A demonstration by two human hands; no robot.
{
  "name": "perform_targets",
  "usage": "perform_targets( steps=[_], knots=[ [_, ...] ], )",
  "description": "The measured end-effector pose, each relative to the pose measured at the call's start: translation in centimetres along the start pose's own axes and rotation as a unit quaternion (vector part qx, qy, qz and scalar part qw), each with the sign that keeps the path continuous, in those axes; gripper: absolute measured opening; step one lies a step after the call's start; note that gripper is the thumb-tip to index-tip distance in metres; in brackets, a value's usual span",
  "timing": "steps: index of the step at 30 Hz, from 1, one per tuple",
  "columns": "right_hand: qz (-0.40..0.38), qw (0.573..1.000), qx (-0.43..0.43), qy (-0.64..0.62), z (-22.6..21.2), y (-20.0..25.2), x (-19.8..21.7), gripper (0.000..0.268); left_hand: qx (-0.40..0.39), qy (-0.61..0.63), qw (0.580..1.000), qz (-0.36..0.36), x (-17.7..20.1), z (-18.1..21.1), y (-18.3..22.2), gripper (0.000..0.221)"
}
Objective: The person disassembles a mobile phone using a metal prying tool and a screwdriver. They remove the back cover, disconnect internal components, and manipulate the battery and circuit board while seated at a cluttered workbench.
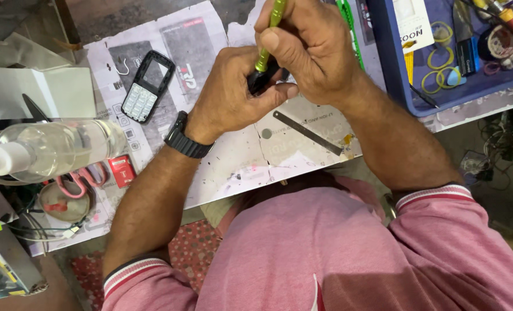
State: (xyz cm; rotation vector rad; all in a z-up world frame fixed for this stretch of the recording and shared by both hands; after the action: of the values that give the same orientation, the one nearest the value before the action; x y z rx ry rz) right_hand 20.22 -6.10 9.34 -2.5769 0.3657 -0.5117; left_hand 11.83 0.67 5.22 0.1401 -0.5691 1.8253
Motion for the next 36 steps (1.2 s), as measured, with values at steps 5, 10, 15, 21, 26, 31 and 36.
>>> perform_targets(
  steps=[5,10,15,21,26,31,36],
  knots=[
    [-0.009,1.000,0.018,0.007,-0.2,0.2,-0.3,0.023,-0.018,-0.005,1.000,0.004,0.1,-0.1,0.2,0.032],
    [-0.016,1.000,0.022,0.004,0.4,0.1,-0.6,0.025,-0.036,0.004,0.999,0.007,0.2,-0.1,0.3,0.028],
    [-0.017,1.000,0.010,0.012,0.5,0.1,-0.7,0.026,-0.012,0.009,1.000,0.005,0.3,0.0,0.2,0.029],
    [0.010,0.998,-0.022,-0.066,1.2,0.6,-0.8,0.026,-0.021,0.022,1.000,0.001,0.5,0.5,0.4,0.028],
    [0.020,0.997,-0.021,-0.070,0.9,0.6,-0.7,0.025,-0.030,0.013,0.999,0.010,1.0,0.8,0.4,0.026],
    [0.019,0.997,-0.034,-0.072,1.2,0.9,-0.7,0.027,-0.011,0.010,1.000,0.005,0.8,0.1,0.4,0.026],
    [0.022,0.998,-0.022,-0.057,0.6,0.5,-0.7,0.026,-0.012,0.021,1.000,0.006,0.8,0.2,0.2,0.027]
  ],
)
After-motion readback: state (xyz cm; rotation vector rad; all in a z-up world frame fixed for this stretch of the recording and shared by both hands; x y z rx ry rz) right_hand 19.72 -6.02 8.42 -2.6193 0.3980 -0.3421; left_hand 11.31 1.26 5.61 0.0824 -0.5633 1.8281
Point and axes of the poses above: each hand's wrist, its own y-axis away from the middle knuckle, its own x-axis out of the back of the hand, z = x × y, the point moved 9 cm from there along -y, towards the middle knuckle
